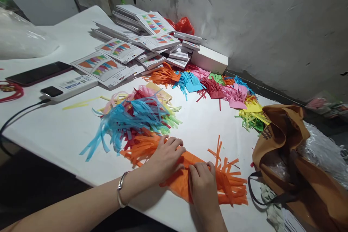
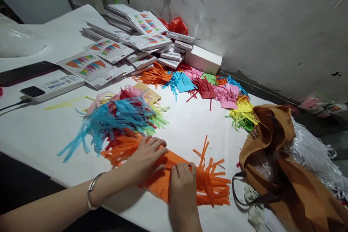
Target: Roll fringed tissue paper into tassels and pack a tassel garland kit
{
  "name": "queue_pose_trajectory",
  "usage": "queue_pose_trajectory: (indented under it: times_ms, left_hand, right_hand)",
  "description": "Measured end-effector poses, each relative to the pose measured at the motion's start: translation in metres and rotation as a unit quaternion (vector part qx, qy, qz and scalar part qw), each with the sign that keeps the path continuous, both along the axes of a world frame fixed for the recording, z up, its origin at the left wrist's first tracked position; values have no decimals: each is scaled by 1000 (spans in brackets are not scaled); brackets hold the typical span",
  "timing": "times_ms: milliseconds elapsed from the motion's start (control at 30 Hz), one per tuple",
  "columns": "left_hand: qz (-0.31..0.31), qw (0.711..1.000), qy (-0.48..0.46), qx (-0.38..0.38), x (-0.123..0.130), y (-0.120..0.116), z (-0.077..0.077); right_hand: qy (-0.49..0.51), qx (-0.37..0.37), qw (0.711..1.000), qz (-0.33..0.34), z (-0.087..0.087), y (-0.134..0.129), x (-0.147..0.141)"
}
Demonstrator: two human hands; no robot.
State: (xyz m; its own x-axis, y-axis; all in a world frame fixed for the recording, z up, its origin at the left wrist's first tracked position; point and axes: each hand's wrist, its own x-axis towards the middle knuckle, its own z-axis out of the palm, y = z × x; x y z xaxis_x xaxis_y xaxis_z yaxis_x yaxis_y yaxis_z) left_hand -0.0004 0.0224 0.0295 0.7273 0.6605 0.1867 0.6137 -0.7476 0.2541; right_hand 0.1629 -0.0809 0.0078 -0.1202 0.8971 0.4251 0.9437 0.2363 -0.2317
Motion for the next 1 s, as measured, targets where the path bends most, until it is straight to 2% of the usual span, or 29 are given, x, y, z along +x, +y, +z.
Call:
queue_pose_trajectory:
  times_ms: [133,233,400,500,600,733,900,1000]
  left_hand:
    - [-120,991,-48,17,-4,0,-6]
    - [-140,989,-50,3,-4,1,-14]
    - [-119,990,-69,-33,-12,2,-22]
    - [-108,989,-86,-54,-17,0,-24]
    - [-56,995,-69,-53,-13,-4,-20]
    - [10,999,-9,-51,-2,-8,-11]
    - [44,997,34,-55,6,-11,-7]
    - [55,997,32,-45,6,-12,-9]
  right_hand:
    - [30,-4,1000,8,-1,1,-3]
    - [16,-31,999,20,-2,-2,-4]
    - [10,-31,999,-1,-9,-12,9]
    - [-1,-20,998,-52,-13,-16,17]
    - [-39,-9,992,-117,-16,-14,14]
    - [-96,-28,980,-171,-17,-7,7]
    - [-122,-26,971,-204,-13,-3,8]
    - [-74,18,984,-158,-10,-4,6]
